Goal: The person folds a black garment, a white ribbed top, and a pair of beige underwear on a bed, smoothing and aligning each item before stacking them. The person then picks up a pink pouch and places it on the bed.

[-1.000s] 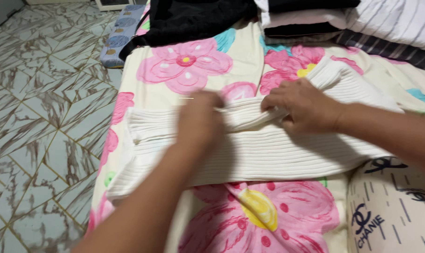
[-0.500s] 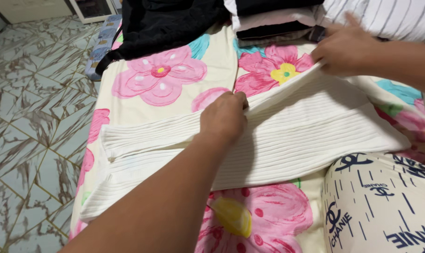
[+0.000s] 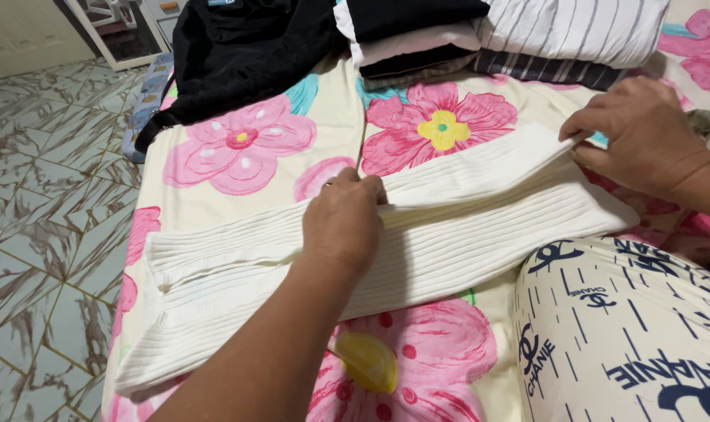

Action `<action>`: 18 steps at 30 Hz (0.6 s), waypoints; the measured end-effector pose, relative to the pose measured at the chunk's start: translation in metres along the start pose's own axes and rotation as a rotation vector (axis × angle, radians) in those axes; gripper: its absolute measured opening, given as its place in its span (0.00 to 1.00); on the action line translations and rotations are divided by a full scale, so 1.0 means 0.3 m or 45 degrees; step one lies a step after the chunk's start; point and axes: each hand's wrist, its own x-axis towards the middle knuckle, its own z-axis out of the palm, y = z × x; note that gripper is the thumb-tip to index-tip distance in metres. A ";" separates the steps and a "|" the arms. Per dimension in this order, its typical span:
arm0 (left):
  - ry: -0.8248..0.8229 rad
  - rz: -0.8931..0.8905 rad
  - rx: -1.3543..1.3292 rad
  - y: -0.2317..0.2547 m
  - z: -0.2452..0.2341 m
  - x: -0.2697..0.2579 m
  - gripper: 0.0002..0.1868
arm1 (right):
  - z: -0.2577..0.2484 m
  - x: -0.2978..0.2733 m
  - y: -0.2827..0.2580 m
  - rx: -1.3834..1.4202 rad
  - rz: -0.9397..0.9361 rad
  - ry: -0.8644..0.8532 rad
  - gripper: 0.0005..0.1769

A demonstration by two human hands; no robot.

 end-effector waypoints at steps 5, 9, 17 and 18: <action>-0.285 0.015 -0.030 -0.028 -0.043 -0.031 0.14 | -0.026 -0.024 -0.030 -0.059 -0.067 -0.117 0.05; -0.318 -0.351 -0.343 -0.126 -0.043 -0.039 0.17 | -0.030 0.001 -0.079 0.238 0.014 -0.028 0.09; 0.723 -1.065 0.252 -0.573 -0.197 -0.171 0.29 | 0.030 0.171 -0.417 0.686 -0.115 -0.167 0.13; 0.685 -1.151 0.198 -0.607 -0.212 -0.182 0.28 | 0.027 0.187 -0.486 0.804 -0.146 -0.146 0.13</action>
